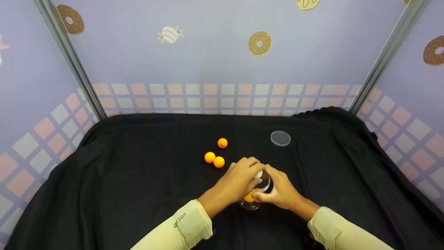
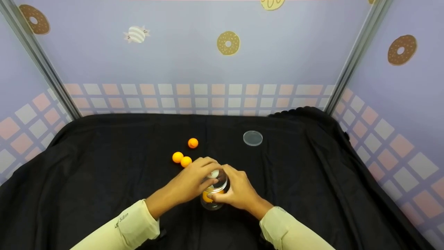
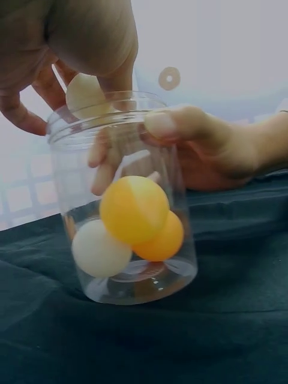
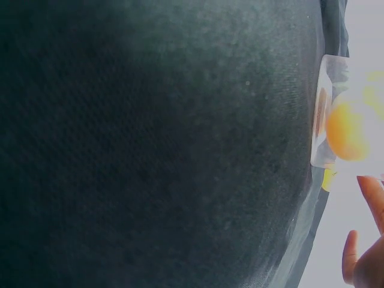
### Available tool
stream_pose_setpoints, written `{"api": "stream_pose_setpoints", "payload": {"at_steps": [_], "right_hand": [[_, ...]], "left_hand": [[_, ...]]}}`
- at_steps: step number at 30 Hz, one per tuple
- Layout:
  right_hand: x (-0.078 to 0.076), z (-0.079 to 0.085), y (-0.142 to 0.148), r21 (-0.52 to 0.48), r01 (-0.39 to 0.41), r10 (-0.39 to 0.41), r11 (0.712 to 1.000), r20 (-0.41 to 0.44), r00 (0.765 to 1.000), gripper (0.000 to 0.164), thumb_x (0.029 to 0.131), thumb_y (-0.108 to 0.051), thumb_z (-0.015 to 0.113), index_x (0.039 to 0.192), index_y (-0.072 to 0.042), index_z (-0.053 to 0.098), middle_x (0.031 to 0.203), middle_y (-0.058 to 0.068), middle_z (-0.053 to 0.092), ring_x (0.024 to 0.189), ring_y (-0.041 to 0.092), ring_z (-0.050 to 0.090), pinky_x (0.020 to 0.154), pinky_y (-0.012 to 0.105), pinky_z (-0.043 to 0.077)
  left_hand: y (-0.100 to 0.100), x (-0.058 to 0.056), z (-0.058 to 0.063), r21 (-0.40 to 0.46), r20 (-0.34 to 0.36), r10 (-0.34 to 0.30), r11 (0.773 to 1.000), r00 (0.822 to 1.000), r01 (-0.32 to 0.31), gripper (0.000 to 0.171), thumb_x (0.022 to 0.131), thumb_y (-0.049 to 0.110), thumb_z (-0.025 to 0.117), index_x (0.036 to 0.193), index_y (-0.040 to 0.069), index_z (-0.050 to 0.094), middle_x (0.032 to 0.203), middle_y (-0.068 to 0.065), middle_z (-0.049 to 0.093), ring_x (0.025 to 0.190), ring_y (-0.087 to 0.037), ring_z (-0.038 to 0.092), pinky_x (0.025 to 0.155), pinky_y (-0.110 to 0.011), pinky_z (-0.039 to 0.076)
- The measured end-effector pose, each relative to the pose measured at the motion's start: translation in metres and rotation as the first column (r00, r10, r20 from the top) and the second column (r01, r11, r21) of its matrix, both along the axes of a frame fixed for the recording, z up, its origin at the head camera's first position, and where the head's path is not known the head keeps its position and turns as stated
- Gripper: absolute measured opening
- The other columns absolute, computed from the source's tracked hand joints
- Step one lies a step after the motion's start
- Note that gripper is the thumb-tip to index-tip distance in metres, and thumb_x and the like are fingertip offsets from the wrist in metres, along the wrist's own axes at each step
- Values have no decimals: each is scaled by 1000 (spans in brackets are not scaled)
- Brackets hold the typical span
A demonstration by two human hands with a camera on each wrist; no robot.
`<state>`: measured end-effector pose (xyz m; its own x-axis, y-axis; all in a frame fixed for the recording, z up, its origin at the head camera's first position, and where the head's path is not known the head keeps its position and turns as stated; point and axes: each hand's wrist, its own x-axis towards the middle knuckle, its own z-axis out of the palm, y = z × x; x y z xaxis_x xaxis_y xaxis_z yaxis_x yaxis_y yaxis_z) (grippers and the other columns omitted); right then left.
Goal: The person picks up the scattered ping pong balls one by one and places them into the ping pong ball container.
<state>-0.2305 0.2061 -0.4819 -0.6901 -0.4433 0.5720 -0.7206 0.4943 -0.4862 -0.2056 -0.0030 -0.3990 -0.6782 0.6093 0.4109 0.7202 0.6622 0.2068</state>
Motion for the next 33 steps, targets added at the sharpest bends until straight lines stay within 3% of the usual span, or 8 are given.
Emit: {"api": "stream_pose_setpoints", "payload": {"at_steps": [12, 33], "right_hand": [[3, 3, -1, 0, 12, -12, 1000, 60, 998, 66, 71, -47, 87, 127, -26, 60, 108, -12, 66, 93, 7, 65, 77, 28, 58], [2, 0, 0, 0, 4, -4, 1000, 43, 999, 69, 72, -49, 87, 129, -21, 60, 109, -7, 68, 92, 8, 66, 76, 29, 58]], "left_hand": [[5, 5, -2, -12, -20, 35, 999, 999, -35, 36, 95, 27, 71, 130, 21, 66, 121, 4, 65, 106, -16, 62, 79, -34, 51], [6, 4, -3, 4, -13, 39, 999, 999, -39, 39, 94, 27, 73, 131, 21, 66, 122, 4, 65, 109, -17, 61, 81, -35, 52]]}}
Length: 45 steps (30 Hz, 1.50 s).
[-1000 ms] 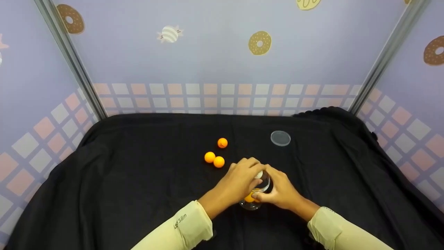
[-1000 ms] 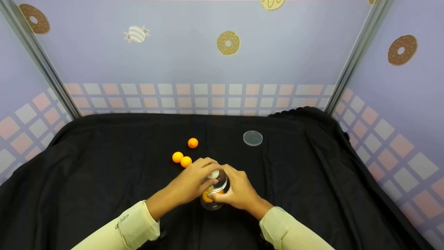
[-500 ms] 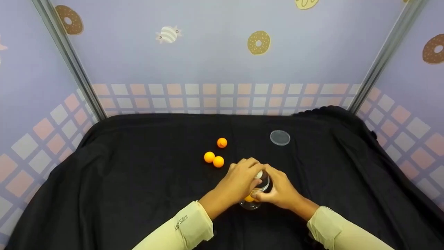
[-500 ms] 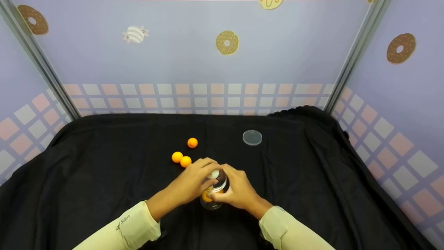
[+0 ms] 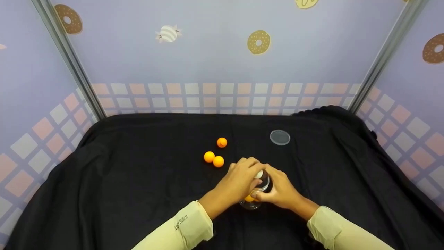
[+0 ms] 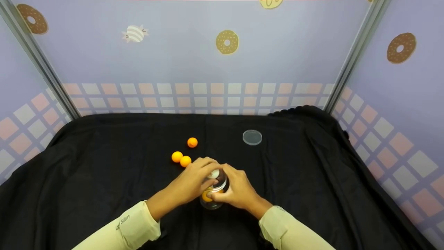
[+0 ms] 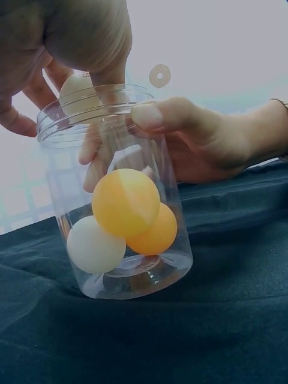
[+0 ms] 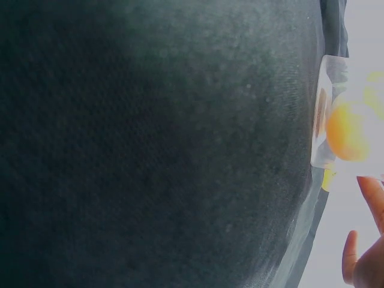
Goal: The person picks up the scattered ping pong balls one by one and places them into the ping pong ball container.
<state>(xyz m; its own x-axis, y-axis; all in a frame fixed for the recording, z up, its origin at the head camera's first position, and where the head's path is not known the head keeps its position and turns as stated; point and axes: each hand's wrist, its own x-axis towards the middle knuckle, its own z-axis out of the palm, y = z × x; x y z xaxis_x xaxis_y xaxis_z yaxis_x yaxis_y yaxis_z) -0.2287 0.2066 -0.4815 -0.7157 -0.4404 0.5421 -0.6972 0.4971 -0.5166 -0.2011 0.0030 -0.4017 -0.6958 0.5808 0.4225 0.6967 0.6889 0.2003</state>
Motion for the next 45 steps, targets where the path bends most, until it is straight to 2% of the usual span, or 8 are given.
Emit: {"api": "stream_pose_setpoints", "payload": {"at_steps": [7, 19, 26, 33, 36, 39, 43, 45], "right_hand": [[0, 0, 0, -3, -5, 5, 1000, 4, 1000, 67, 73, -47, 87, 130, -26, 59, 112, -11, 67, 96, 12, 68, 80, 30, 58], [1, 1, -1, 7, -5, 5, 1000, 21, 1000, 67, 73, -46, 87, 130, -25, 59, 115, -9, 68, 99, 12, 68, 83, 31, 58], [0, 1, -2, -17, -20, 21, 1000, 15, 1000, 65, 73, -45, 87, 130, -28, 59, 114, -10, 68, 97, 11, 68, 82, 30, 58], [0, 1, 0, -18, -37, 37, 999, 20, 999, 67, 74, -45, 87, 133, -31, 57, 119, -13, 67, 103, 18, 70, 88, 31, 57], [0, 0, 1, -8, -33, 33, 999, 10, 999, 67, 74, -45, 87, 132, -28, 58, 119, -12, 68, 103, 14, 69, 89, 31, 56], [0, 1, 0, 6, -17, 17, 1000, 7, 1000, 67, 74, -47, 87, 130, -26, 59, 114, -11, 67, 98, 12, 67, 85, 32, 57], [0, 2, -1, 9, -4, 4, 1000, 13, 1000, 66, 71, -48, 87, 127, -25, 61, 111, -9, 68, 97, 11, 67, 83, 33, 57], [-1, 2, -1, 1, -6, 6, 1000, 16, 1000, 65, 70, -48, 88, 125, -24, 62, 111, -9, 69, 100, 9, 67, 87, 33, 56]], "left_hand": [[-1, -1, -1, 17, -8, -11, 1000, 1000, 11, 41, 92, 25, 75, 132, 22, 65, 123, 3, 65, 112, -18, 60, 82, -35, 53], [-1, -2, -1, 11, 1, -15, 1000, 1000, 15, 40, 93, 24, 75, 132, 22, 65, 124, 4, 64, 113, -18, 60, 83, -36, 53], [-3, -3, 0, 18, 26, -26, 1000, 999, 26, 38, 93, 25, 75, 130, 21, 66, 124, 3, 64, 112, -18, 61, 83, -35, 54], [-5, -8, 2, 9, 55, -45, 999, 997, 45, 41, 92, 30, 76, 130, 20, 65, 125, 3, 64, 111, -17, 61, 82, -36, 54], [-5, -13, 2, 23, 63, -50, 999, 997, 49, 40, 92, 32, 76, 129, 20, 66, 125, 3, 64, 111, -18, 61, 81, -37, 54], [-6, -22, 1, 77, 97, -40, 996, 994, 32, 37, 95, 32, 72, 128, 17, 68, 125, 3, 65, 113, -19, 61, 84, -41, 53], [-11, -42, -1, 162, 135, -7, 987, 991, -15, 32, 100, 30, 65, 128, 14, 68, 125, 0, 67, 116, -22, 61, 87, -45, 53], [-14, -55, -2, 181, 126, 16, 983, 992, -39, 30, 101, 28, 63, 128, 14, 68, 124, -2, 67, 115, -23, 62, 89, -46, 54]]}}
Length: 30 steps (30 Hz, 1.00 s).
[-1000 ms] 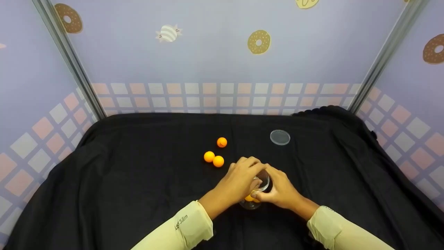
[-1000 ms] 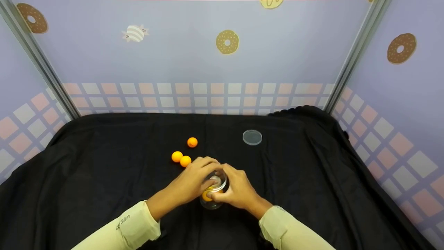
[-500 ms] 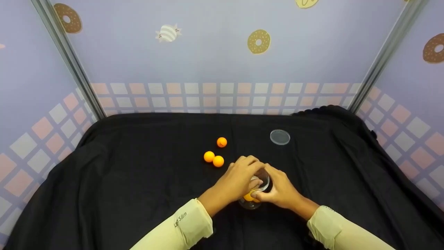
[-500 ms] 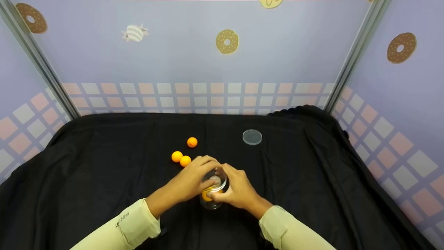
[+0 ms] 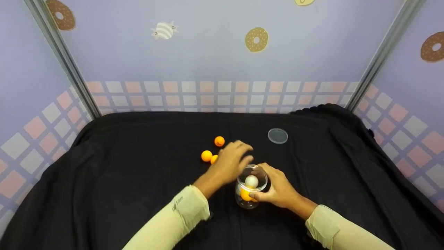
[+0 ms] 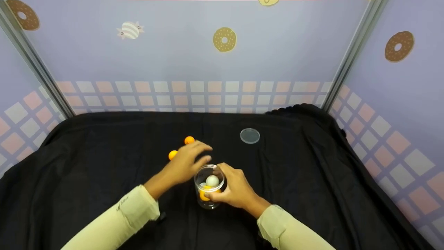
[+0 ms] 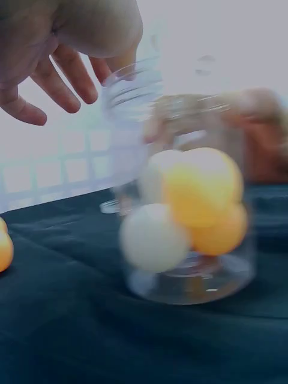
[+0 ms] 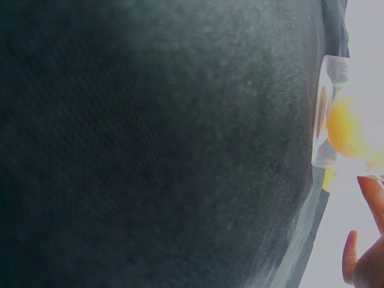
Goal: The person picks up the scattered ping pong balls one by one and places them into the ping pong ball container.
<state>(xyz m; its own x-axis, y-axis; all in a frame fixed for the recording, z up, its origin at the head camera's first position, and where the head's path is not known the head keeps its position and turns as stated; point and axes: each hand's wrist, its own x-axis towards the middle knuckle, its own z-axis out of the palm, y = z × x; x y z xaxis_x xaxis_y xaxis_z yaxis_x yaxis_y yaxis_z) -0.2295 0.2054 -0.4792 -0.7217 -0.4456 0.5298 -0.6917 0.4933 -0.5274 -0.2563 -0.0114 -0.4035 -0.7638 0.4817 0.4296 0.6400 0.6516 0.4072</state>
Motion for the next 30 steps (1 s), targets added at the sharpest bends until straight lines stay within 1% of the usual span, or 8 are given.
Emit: {"api": "stream_pose_setpoints", "payload": {"at_steps": [4, 6, 11, 15, 18, 22, 26, 30], "right_hand": [[-1, 2, 1, -14, -6, 6, 1000, 1, 1000, 65, 69, -47, 89, 122, -17, 63, 111, -9, 69, 103, 10, 68, 89, 32, 56], [-2, 2, 1, -18, -10, 10, 1000, 6, 1000, 66, 70, -46, 89, 122, -16, 63, 112, -9, 70, 105, 11, 68, 91, 32, 56], [-2, 4, 4, -15, -1, 1, 1000, 0, 1000, 66, 69, -46, 89, 121, -15, 64, 112, -9, 70, 104, 11, 68, 90, 33, 56], [-2, 5, 7, -5, 9, -9, 1000, -1, 1000, 66, 69, -47, 89, 121, -17, 64, 112, -10, 70, 106, 11, 68, 90, 33, 56], [-2, 5, 7, -2, 12, -12, 1000, 2, 1000, 67, 69, -48, 89, 122, -16, 63, 113, -10, 70, 106, 11, 68, 91, 33, 56], [-1, 4, 6, 1, 11, -11, 1000, 6, 1000, 67, 69, -48, 89, 122, -15, 64, 112, -9, 70, 104, 11, 68, 90, 33, 56], [0, 2, 2, 10, 7, -7, 1000, 13, 1000, 67, 69, -48, 88, 121, -15, 64, 112, -9, 70, 103, 10, 68, 90, 33, 56], [0, 2, 0, 9, 2, -2, 1000, 26, 1000, 66, 69, -48, 88, 121, -14, 64, 113, -8, 70, 104, 11, 68, 91, 33, 56]], "left_hand": [[-5, -27, 2, -16, -36, 61, 998, 997, -62, 29, 101, 25, 62, 126, 12, 68, 123, -6, 68, 112, -29, 64, 91, -48, 54], [-6, -38, 4, -34, -38, 100, 994, 994, -102, 28, 101, 25, 62, 126, 12, 68, 123, -7, 67, 113, -30, 64, 90, -49, 54], [-7, -63, 6, -103, 20, 196, 976, 980, -193, 31, 103, 28, 61, 130, 14, 66, 129, -6, 64, 121, -31, 60, 91, -53, 53], [-9, -81, 3, -147, 75, 257, 958, 963, -244, 32, 103, 29, 60, 133, 16, 64, 134, -5, 62, 126, -30, 57, 96, -53, 50], [-12, -92, -5, -158, 108, 296, 948, 949, -277, 32, 103, 29, 61, 133, 17, 64, 134, -5, 61, 127, -30, 55, 97, -54, 49], [-20, -103, -21, -178, 149, 340, 933, 929, -313, 33, 102, 27, 63, 133, 16, 64, 135, -6, 60, 127, -31, 55, 97, -56, 48], [-29, -111, -39, -220, 199, 382, 915, 902, -339, 39, 101, 25, 64, 139, 18, 61, 140, -7, 57, 130, -33, 53, 99, -59, 45], [-35, -116, -50, -261, 234, 409, 900, 882, -347, 47, 99, 22, 66, 145, 22, 57, 146, -6, 53, 132, -33, 50, 102, -61, 42]]}}
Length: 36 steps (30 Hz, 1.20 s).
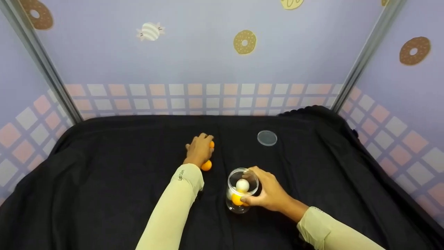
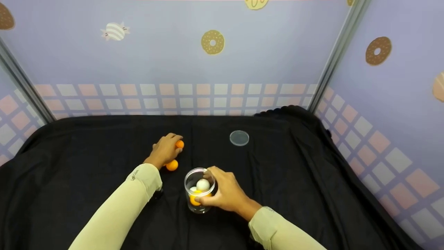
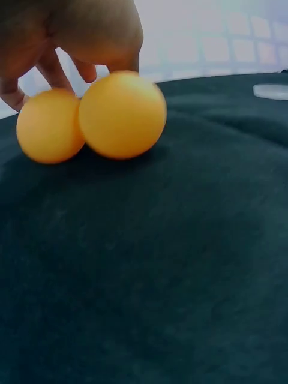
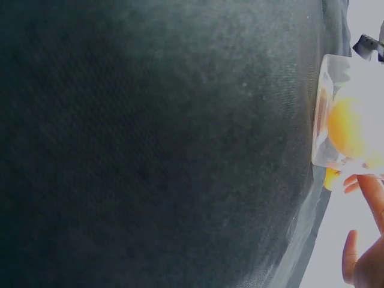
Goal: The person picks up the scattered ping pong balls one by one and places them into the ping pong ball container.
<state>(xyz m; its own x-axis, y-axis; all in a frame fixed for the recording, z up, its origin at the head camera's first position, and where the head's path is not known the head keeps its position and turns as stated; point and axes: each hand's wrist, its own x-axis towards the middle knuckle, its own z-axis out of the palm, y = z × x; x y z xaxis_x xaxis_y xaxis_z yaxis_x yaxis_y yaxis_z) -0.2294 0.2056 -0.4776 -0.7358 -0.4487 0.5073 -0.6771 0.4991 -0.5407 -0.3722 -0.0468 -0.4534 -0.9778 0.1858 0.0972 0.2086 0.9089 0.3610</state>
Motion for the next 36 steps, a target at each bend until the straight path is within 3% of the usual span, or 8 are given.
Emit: {"api": "stream_pose_setpoints", "payload": {"at_steps": [5, 13, 22, 36], "right_hand": [[0, 0, 1, 4, 1, -1, 1000, 4, 1000, 66, 70, -48, 89, 121, -15, 64, 113, -9, 70, 104, 10, 68, 91, 33, 55], [0, 1, 0, -2, -6, 6, 1000, 3, 1000, 66, 70, -48, 89, 120, -13, 63, 113, -8, 71, 104, 11, 68, 91, 33, 55], [0, 1, 0, 5, -4, 4, 1000, 22, 1000, 66, 70, -47, 89, 121, -13, 63, 114, -7, 71, 105, 11, 68, 92, 34, 55], [0, -1, 0, -7, -7, 7, 1000, 14, 1000, 67, 69, -47, 89, 120, -13, 63, 113, -8, 71, 104, 10, 68, 90, 33, 56]], "left_hand": [[0, -2, -5, -21, 27, -16, 1000, 1000, 16, 48, 97, 20, 69, 144, 23, 57, 138, -7, 57, 126, -34, 55, 101, -62, 42], [1, -3, -3, -2, 0, -19, 1000, 1000, 19, 40, 92, 8, 69, 131, 18, 66, 118, -10, 62, 108, -33, 63, 96, -62, 45], [-1, -3, -2, 7, 8, -7, 1000, 1000, 7, 38, 95, 8, 66, 132, 17, 65, 122, -10, 62, 110, -33, 64, 97, -62, 45], [1, 8, 17, 39, -56, -67, 997, 996, 69, 38, 98, 11, 63, 136, 18, 62, 126, -10, 60, 113, -32, 63, 96, -59, 47]]}}
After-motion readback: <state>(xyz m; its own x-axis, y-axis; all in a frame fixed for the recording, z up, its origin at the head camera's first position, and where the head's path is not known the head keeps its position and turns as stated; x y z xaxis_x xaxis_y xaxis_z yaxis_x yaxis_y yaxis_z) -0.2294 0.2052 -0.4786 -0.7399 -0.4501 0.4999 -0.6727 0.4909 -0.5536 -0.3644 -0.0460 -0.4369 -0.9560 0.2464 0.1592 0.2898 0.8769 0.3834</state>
